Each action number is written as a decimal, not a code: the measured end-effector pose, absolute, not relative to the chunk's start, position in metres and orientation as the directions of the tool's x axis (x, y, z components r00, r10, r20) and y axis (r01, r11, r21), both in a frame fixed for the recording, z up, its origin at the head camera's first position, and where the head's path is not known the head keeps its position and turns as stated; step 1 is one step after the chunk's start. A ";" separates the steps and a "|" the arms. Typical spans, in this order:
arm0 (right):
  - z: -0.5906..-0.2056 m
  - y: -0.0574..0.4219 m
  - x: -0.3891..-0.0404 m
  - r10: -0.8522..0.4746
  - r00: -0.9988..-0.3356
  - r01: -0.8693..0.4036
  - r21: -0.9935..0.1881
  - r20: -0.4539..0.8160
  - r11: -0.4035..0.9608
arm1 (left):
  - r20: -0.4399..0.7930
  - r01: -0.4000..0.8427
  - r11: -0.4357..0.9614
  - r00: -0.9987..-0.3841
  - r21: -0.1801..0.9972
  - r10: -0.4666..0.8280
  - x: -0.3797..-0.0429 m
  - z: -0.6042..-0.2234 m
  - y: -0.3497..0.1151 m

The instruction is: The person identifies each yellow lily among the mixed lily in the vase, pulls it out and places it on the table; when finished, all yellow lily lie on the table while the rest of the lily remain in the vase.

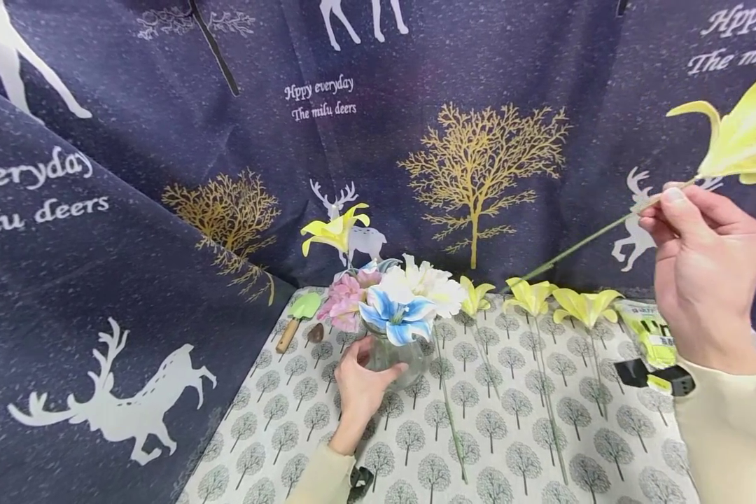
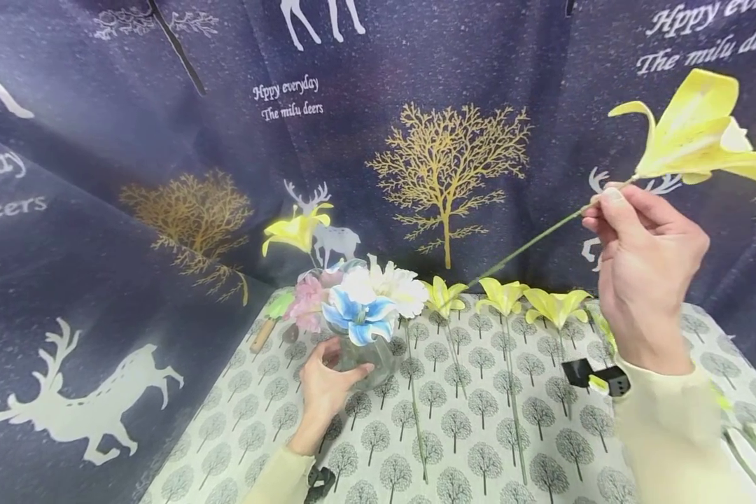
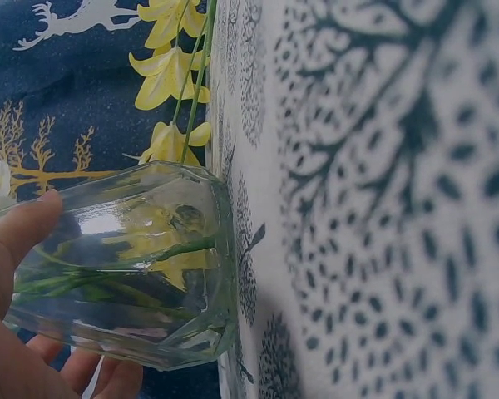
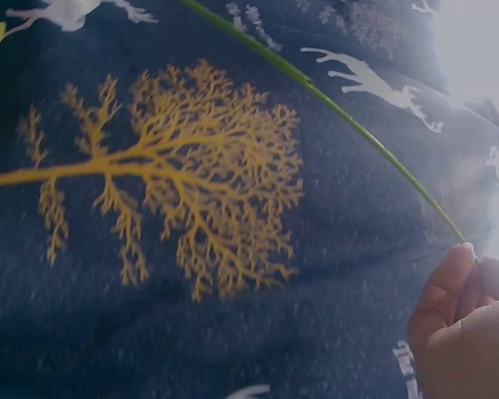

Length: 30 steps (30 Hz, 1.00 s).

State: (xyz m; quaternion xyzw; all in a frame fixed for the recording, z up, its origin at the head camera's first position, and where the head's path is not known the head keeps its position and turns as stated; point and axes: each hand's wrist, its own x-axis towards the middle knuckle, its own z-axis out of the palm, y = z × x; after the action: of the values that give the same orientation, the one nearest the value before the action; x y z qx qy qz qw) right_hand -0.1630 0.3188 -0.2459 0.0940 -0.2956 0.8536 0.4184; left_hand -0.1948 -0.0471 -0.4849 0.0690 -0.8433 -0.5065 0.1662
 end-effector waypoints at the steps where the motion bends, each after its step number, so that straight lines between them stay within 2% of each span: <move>1: -0.248 0.322 -0.160 0.656 -0.632 -0.769 -0.436 0.411 -0.467 | 0.214 0.054 0.480 -0.934 0.876 -0.285 -0.195 -0.485 -0.047; 4: -0.255 0.331 -0.153 0.638 -0.644 -0.759 -0.455 0.422 -0.466 | 0.223 0.057 0.488 -0.931 0.871 -0.290 -0.194 -0.486 -0.047; 9: -0.271 0.347 -0.139 0.567 -0.702 -0.704 -0.541 0.432 -0.460 | 0.212 0.050 0.480 -0.933 0.876 -0.290 -0.194 -0.484 -0.048; 14: -0.291 0.364 -0.124 0.451 -0.796 -0.590 -0.682 0.403 -0.432 | 0.195 0.040 0.478 -0.940 0.877 -0.279 -0.193 -0.481 -0.046; 17: -0.305 0.372 -0.116 0.407 -0.853 -0.456 -0.845 0.326 -0.281 | 0.186 0.031 0.479 -0.942 0.877 -0.279 -0.193 -0.480 -0.045; 19: -0.314 0.377 -0.111 0.398 -0.880 -0.315 -0.946 0.261 -0.078 | 0.179 0.024 0.478 -0.943 0.878 -0.282 -0.193 -0.480 -0.045; 22: -0.331 0.385 -0.104 0.368 -0.911 -0.149 -0.981 0.187 0.128 | 0.176 0.020 0.477 -0.943 0.879 -0.284 -0.193 -0.480 -0.045; 24: -0.344 0.390 -0.101 0.320 -0.936 -0.096 -0.979 0.150 0.178 | 0.177 0.022 0.478 -0.943 0.878 -0.283 -0.193 -0.480 -0.045; 30: -0.379 0.402 -0.098 0.202 -0.979 0.007 -0.991 0.020 0.132 | 0.170 0.020 0.470 -0.945 0.882 -0.279 -0.193 -0.480 -0.045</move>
State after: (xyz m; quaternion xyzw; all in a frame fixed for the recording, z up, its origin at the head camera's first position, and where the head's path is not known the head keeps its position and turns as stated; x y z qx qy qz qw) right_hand -0.0978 0.4020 -0.3790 -0.0697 -0.7488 0.6549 0.0741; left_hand -0.1931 -0.0449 -0.4795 0.0767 -0.8447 -0.5090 0.1469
